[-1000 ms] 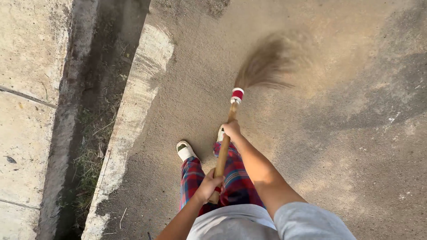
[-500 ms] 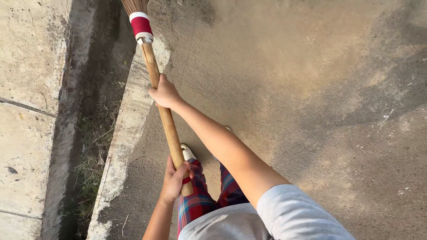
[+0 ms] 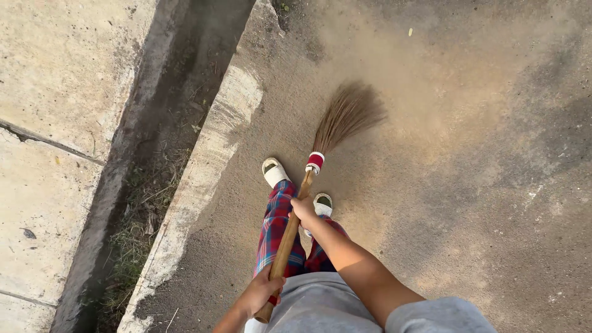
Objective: Sweeping an outdoor concrete area and an adjacent gutter with a broom.
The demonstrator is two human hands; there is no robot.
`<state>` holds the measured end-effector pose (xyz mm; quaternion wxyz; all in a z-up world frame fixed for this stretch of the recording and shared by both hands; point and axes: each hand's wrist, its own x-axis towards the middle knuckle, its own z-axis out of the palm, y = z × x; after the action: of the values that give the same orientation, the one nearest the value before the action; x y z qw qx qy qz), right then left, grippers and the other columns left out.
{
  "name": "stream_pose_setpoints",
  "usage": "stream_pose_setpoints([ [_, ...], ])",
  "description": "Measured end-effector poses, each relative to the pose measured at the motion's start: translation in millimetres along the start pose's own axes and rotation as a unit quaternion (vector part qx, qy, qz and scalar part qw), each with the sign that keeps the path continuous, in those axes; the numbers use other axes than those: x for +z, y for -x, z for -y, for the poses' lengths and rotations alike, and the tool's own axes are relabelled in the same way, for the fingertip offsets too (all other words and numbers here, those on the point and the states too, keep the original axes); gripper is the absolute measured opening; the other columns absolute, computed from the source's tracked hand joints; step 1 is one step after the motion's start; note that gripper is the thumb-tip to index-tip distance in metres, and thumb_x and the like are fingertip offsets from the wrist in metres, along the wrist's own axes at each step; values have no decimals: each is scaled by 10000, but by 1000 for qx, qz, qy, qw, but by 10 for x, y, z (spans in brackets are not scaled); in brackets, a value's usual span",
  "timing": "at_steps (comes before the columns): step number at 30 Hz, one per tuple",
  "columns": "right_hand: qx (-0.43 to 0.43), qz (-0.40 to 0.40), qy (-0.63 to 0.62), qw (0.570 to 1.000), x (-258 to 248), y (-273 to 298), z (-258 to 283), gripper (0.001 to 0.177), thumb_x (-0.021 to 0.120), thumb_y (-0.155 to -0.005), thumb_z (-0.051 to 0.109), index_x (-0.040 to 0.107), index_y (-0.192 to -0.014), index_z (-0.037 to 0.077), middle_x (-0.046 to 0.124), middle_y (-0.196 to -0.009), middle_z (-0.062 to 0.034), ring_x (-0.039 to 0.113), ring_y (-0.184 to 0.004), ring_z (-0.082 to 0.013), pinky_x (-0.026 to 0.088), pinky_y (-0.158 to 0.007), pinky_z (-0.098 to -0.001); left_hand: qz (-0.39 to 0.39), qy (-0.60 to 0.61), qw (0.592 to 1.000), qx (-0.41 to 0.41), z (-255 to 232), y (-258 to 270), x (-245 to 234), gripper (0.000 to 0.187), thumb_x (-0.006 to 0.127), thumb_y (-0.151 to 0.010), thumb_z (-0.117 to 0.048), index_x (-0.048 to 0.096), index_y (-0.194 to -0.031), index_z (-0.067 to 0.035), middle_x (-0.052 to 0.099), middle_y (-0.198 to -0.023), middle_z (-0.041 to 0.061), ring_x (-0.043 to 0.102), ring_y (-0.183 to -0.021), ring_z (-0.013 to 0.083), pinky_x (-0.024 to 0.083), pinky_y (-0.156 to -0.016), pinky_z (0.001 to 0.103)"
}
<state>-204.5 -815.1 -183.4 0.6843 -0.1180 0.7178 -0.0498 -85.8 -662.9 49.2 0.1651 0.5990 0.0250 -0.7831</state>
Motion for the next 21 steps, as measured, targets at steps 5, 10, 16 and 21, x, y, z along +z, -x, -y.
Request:
stream_pose_setpoints([
  [5,-62,150,40,986,1378,-42,787,390,646,-882,83,409,-1182,4,543,-927,-140,640,-655,-250,605,-528,-415,-101,22,992,69,-335,20,-512,401,639,-932,-162,476,-1281,-50,567,-736,62,587,-551,156,492,-504,310],
  [10,-121,207,112,964,2143,416,1749,419,629,-911,79,353,-1215,-9,545,-985,-172,679,-712,-240,644,-594,-378,-148,54,979,130,-1000,263,-884,362,614,-956,-167,433,-1224,-6,582,-764,57,589,-573,149,504,-512,318],
  [16,-188,220,48,956,1858,952,1943,382,607,-912,82,386,-1216,16,537,-867,-118,608,-555,-181,571,-492,-372,-126,10,982,142,-1004,489,-760,537,617,-939,-160,374,-1410,-69,599,-770,71,613,-584,143,524,-530,305],
  [21,-171,3,-35,985,981,905,1773,342,647,-897,96,437,-1155,19,575,-800,-119,588,-502,-209,518,-449,-387,12,-33,996,86,-1233,508,-537,617,642,-911,-169,352,-1452,-112,567,-772,36,605,-556,153,513,-510,300],
])
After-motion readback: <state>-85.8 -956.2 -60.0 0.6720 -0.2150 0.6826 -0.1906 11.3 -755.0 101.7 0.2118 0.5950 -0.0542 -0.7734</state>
